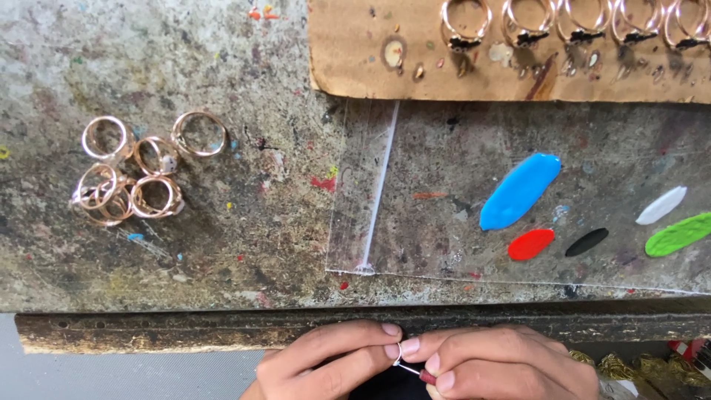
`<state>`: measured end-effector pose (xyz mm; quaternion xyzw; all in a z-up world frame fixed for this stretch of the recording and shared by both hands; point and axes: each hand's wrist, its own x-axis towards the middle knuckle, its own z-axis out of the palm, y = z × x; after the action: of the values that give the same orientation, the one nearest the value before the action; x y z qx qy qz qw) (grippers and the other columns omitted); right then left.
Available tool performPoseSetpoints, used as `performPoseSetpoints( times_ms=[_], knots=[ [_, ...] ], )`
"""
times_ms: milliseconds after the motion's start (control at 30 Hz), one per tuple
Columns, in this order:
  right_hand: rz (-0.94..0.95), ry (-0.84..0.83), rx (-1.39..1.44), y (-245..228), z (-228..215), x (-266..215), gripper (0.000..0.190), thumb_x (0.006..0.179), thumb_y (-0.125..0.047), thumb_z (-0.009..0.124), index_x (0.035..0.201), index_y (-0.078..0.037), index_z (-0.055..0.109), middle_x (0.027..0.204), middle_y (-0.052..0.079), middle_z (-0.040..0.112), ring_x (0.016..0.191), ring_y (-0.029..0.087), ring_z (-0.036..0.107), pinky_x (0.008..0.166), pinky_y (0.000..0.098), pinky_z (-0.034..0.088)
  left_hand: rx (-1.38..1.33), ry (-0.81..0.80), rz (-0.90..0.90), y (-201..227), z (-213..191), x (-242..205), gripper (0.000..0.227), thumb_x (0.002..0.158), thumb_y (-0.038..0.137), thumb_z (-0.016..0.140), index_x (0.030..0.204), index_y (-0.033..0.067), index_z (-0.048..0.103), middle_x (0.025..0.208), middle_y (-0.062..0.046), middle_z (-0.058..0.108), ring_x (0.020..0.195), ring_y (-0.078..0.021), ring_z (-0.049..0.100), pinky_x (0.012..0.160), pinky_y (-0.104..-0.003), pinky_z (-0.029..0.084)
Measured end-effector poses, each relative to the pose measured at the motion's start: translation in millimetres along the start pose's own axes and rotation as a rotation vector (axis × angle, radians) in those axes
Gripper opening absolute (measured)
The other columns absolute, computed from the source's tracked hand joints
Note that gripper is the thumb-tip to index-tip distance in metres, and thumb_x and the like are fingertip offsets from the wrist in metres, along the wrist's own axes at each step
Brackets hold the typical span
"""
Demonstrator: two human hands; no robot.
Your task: Applying blue enamel to small jewelry rings using a fine-tipped needle tool.
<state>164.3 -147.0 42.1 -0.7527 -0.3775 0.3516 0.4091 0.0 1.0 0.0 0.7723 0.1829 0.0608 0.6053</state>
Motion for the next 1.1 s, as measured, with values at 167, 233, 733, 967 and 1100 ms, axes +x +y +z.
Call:
performPoseSetpoints(
  times_ms=[167,233,733,967,1100],
  knots=[
    [-0.007,0.036,0.015,0.8,4.3,0.1,0.007,0.086,-0.020,0.069,0.086,-0.014,0.071,0.092,-0.003,0.083,0.092,0.011,0.094,0.084,0.0184,0.078,-0.013,-0.032,0.027,-5.1,-1.4,-2.6,0.025,0.102,0.020,0.057,0.115,0.0086,0.075,0.119,-0.006,0.076,0.107,-0.0144,0.079,0.097,-0.023,0.063],
    [-0.023,0.008,0.034,2.4,2.7,-0.3,0.009,0.086,-0.020,0.070,0.090,-0.012,0.071,0.095,0.000,0.084,0.094,0.013,0.094,0.086,0.0202,0.079,-0.018,-0.041,0.040,-6.4,-1.1,-3.5,0.026,0.103,0.019,0.055,0.116,0.0068,0.075,0.120,-0.007,0.075,0.107,-0.0150,0.079,0.100,-0.024,0.061],
    [-0.008,0.036,0.018,0.2,5.9,-0.7,0.008,0.086,-0.021,0.068,0.088,-0.014,0.070,0.093,-0.002,0.084,0.092,0.012,0.095,0.084,0.0191,0.078,-0.025,-0.061,0.051,-9.3,-1.5,-4.6,0.026,0.103,0.018,0.056,0.116,0.0059,0.075,0.121,-0.008,0.074,0.108,-0.0158,0.078,0.100,-0.024,0.062],
    [0.018,0.095,-0.006,-2.7,8.9,-0.3,0.006,0.084,-0.021,0.070,0.084,-0.015,0.069,0.088,-0.004,0.083,0.087,0.010,0.094,0.080,0.0172,0.078,-0.028,-0.055,0.035,-9.6,-0.1,-5.7,0.026,0.102,0.020,0.056,0.116,0.0066,0.075,0.121,-0.008,0.075,0.108,-0.0156,0.079,0.099,-0.024,0.062],
    [0.005,0.032,0.022,-0.9,5.1,-1.7,0.007,0.086,-0.021,0.069,0.089,-0.015,0.070,0.093,-0.003,0.082,0.093,0.012,0.095,0.084,0.0186,0.078,-0.017,-0.034,0.092,-15.0,2.0,-5.3,0.022,0.101,0.014,0.059,0.114,0.0046,0.075,0.119,-0.009,0.075,0.106,-0.0163,0.079,0.098,-0.024,0.063]
  ],
)
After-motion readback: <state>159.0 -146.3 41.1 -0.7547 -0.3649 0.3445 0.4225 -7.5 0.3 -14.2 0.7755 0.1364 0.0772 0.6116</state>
